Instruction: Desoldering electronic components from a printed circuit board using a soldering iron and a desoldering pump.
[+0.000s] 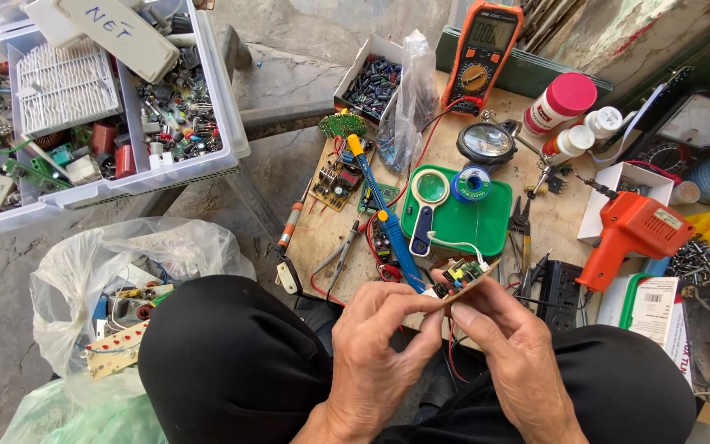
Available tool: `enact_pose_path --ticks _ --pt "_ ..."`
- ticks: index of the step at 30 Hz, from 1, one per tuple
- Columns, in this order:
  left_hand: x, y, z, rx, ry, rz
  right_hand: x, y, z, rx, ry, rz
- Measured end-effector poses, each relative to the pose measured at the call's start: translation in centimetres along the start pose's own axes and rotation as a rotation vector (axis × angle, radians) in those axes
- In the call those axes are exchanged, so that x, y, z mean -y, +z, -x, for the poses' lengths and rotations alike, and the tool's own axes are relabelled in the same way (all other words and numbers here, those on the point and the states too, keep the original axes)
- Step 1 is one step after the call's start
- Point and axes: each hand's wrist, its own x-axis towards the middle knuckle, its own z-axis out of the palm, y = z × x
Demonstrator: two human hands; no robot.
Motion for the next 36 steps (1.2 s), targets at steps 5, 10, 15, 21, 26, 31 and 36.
enact_pose_path --ticks 5,10,15,21,26,31,36 --pt "-0.7 0.0 -0.4 -0.034 0.339 -0.208 -1.6 -1.8 0.0 0.386 -0.241 -0.448" --pt "-1.0 0.7 0.0 -0.008 0.420 -0.225 -1.4 -1.7 0.1 0.507 -0.222 -0.755" --pt "-0.9 1.1 0.4 0.054 0.448 -0.201 -1.1 -1.5 0.2 0.538 -0.250 -0.878" --pt "-1.0 1.1 0.2 0.054 0.505 -0.187 -1.1 -1.4 0.1 0.579 -0.223 -0.987" --pt "-1.0 0.9 0.2 0.084 0.521 -0.151 -1.3 -1.4 0.0 0.557 -0.237 -0.979" --pt "-0.9 0.9 0.2 0.080 0.521 -0.153 -1.3 -1.3 0.0 0.556 -0.233 -0.985" --pt "-0.9 0.8 0.0 0.076 0.520 -0.150 -1.3 -1.3 -0.1 0.548 -0.220 -0.985"
